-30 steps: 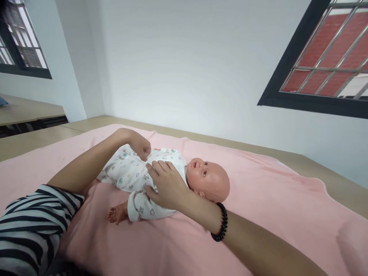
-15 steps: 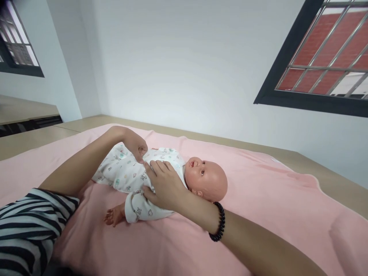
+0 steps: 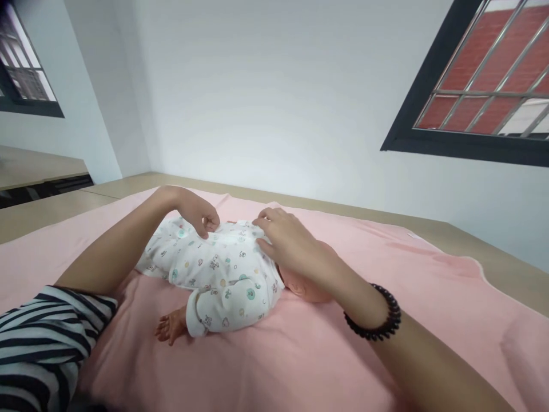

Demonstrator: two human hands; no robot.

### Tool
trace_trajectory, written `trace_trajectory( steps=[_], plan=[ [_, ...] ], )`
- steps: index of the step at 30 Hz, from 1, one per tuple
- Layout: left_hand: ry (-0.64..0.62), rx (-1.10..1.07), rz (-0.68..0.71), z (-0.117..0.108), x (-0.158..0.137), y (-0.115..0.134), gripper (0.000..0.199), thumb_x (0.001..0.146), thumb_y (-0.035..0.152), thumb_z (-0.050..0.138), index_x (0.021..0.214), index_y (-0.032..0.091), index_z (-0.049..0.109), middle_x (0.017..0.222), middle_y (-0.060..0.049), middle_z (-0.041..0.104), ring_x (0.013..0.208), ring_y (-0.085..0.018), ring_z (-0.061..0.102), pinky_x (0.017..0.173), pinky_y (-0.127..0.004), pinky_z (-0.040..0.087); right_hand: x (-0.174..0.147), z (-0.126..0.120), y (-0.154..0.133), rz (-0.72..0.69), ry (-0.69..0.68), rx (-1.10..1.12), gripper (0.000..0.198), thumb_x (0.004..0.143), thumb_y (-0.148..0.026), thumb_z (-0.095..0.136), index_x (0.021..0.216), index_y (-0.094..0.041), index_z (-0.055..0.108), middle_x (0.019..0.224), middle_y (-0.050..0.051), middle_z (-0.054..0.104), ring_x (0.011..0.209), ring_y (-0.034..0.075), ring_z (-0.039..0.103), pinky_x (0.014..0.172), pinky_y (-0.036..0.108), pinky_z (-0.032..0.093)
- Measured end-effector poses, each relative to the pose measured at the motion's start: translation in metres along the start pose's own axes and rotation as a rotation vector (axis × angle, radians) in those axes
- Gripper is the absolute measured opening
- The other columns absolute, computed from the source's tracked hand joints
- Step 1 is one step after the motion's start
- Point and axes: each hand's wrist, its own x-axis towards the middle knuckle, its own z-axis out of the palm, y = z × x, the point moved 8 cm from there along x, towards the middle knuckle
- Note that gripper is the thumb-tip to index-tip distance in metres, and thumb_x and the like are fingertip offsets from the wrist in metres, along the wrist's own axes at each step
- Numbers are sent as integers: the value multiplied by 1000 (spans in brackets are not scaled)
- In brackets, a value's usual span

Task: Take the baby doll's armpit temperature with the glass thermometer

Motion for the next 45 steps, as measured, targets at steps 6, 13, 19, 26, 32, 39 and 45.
trace_trajectory(
  steps=[6, 13, 19, 26, 32, 39, 45],
  plan=[
    [122, -12, 24, -11, -18, 0, 18, 80, 34, 64, 86, 21, 55, 86, -1, 56, 70, -14, 47, 63, -26, 34, -4, 16, 32, 149, -242, 80, 26, 95, -26, 49, 105, -22, 72, 114, 8, 65, 105, 25, 59, 93, 47, 45],
    [87, -17, -65, -10, -22, -8, 34, 79, 40, 67, 108, 25, 61, 111, -4, 67, 87, -19, 60, 74, -26, 40, -4, 16, 30, 197, -256, 153, 21, 93, -28, 50, 96, -19, 69, 100, 9, 67, 84, 21, 61, 72, 33, 46],
    [100, -15, -69, -12, -32, -5, 30, 80, 33, 65, 109, 24, 62, 110, -4, 67, 95, -20, 60, 76, -25, 41, -7, 5, 44, 338, -293, 232, 20, 94, -32, 51, 98, -20, 67, 108, 6, 65, 83, 18, 62, 68, 31, 47],
    [119, 23, -96, -13, -39, 1, 31, 80, 33, 63, 110, 26, 62, 117, -3, 66, 93, -20, 60, 73, -25, 40, -9, -1, 46, 328, -274, 245, 20, 93, -34, 51, 98, -21, 65, 110, 5, 64, 83, 18, 61, 68, 31, 47],
    [185, 74, -58, -17, -45, 5, 34, 86, 40, 57, 118, 28, 59, 121, -3, 64, 101, -21, 61, 78, -27, 46, -11, -4, 44, 352, -332, 277, 20, 91, -35, 53, 98, -20, 64, 111, 7, 65, 95, 22, 63, 78, 35, 49],
    [886, 122, 212, -51, -121, 46, 75, 89, 59, 57, 149, 22, 29, 156, -8, 34, 139, -26, 38, 112, -35, 41, -21, -62, 34, 233, 5, 261, 29, 88, -49, 62, 106, -26, 63, 119, 4, 63, 102, 23, 63, 88, 39, 52],
    [1417, 286, 619, -37, -212, 95, 71, 93, 55, 57, 150, 28, 24, 153, 5, 30, 146, -25, 26, 127, -40, 22, -48, -137, -10, 34, 550, 295, 20, 92, -35, 63, 111, -29, 60, 117, 4, 62, 115, 20, 59, 111, 41, 45]
  ],
)
